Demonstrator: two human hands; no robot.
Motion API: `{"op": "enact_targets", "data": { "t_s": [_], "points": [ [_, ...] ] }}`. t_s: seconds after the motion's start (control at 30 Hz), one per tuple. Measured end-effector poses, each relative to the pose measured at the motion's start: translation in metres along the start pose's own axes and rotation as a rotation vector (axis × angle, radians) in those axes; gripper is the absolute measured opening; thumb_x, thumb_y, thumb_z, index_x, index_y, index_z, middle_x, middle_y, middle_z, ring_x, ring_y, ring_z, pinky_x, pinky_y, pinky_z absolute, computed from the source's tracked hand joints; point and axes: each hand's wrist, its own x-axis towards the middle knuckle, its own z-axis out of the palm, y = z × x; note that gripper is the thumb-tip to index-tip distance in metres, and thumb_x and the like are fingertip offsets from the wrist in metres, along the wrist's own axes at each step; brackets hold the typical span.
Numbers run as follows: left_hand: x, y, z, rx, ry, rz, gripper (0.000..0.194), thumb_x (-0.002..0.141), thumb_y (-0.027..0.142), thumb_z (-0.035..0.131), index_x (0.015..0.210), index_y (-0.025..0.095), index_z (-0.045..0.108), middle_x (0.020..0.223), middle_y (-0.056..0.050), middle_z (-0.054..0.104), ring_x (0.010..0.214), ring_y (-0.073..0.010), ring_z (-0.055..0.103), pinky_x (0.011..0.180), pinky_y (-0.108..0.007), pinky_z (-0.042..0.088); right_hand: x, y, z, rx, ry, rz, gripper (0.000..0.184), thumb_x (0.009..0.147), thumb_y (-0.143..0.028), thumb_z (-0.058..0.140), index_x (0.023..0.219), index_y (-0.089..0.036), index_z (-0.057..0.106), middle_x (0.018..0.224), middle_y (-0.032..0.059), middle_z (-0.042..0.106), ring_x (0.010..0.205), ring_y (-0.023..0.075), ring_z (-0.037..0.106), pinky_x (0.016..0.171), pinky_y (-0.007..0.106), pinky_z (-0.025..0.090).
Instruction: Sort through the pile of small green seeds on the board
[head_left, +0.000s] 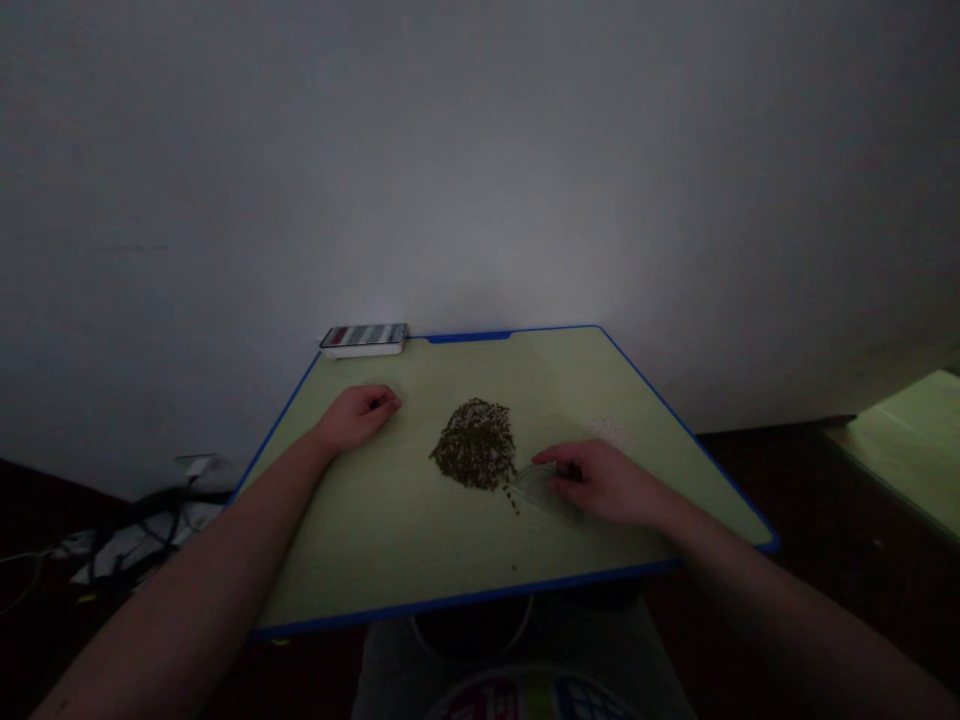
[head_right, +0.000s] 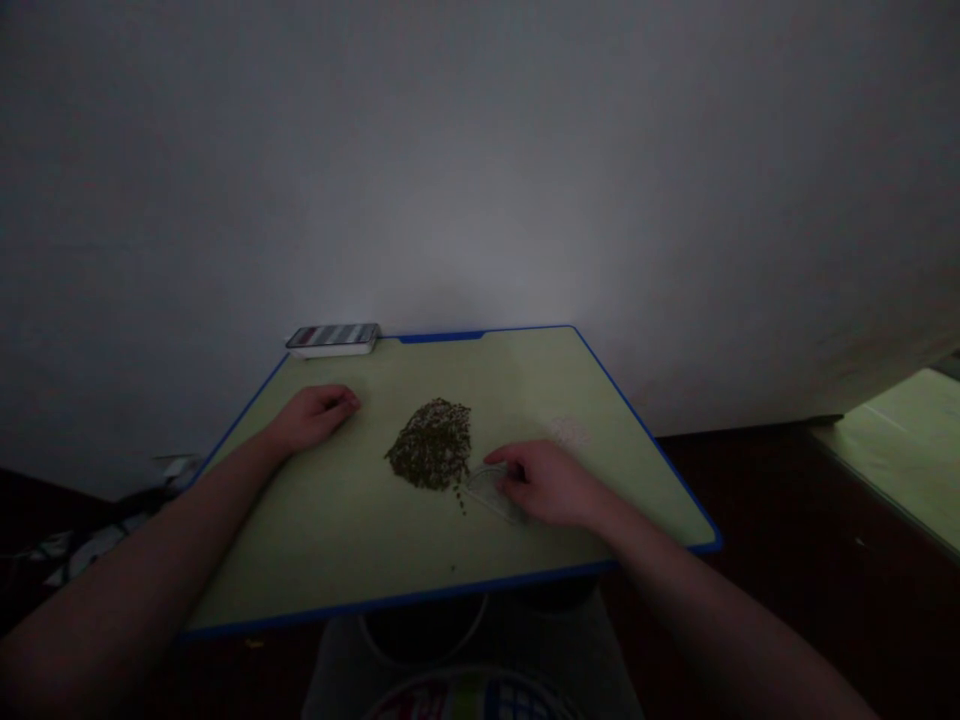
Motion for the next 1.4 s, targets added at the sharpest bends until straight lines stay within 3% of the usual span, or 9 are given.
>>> {"op": "enact_targets", "data": {
  "t_s": [0.27,0.7,1.1,1.4],
  "points": [
    [0.0,0.001,0.0,-0.002,-0.012,0.004,0.037,0.086,0.046,0.042,0.071,0.017,0.058,0.061,0.001,0.053,0.06,-0.014,0.049,0.057,-0.026,0.036,0.004,-0.003,-0.005,-0.028,0.012,-0.009,0.039,0.077,-0.017,0.055,0.115,-0.016,0.067,0.068,0.0015,0.064,0.059,0.0137,0.055,0.055,0.025,0.036],
    [-0.001,0.003,-0.001,-0.026,-0.01,0.01,0.035,0.085,0.045,0.042,0.073,0.016,0.058,0.061,0.001,0.052,0.06,-0.0139,0.048,0.058,-0.026,0.036,0.019,-0.007,-0.008,-0.021,-0.122,-0.053,0.038,0.076,-0.021,0.06,0.113,-0.021,0.069,0.067,-0.0008,0.062,0.057,0.0118,0.052,0.053,0.023,0.035],
    [0.001,0.004,-0.002,0.019,-0.008,0.007,0.036,0.084,0.046,0.042,0.073,0.016,0.06,0.062,0.0,0.055,0.06,-0.0142,0.05,0.058,-0.026,0.036,-0.005,-0.026,0.007,0.046,-0.116,-0.051,0.034,0.077,-0.019,0.054,0.107,-0.021,0.072,0.066,-0.0004,0.067,0.056,0.0127,0.055,0.052,0.023,0.035],
    [0.001,0.003,-0.001,0.013,-0.005,0.017,0.036,0.085,0.046,0.041,0.073,0.016,0.059,0.062,0.0,0.054,0.061,-0.0145,0.05,0.058,-0.026,0.037,-0.027,-0.04,0.022,0.112,-0.1,-0.047,0.034,0.077,-0.015,0.054,0.105,-0.024,0.072,0.085,0.0015,0.073,0.068,0.0152,0.063,0.06,0.024,0.042]
  ]
}}
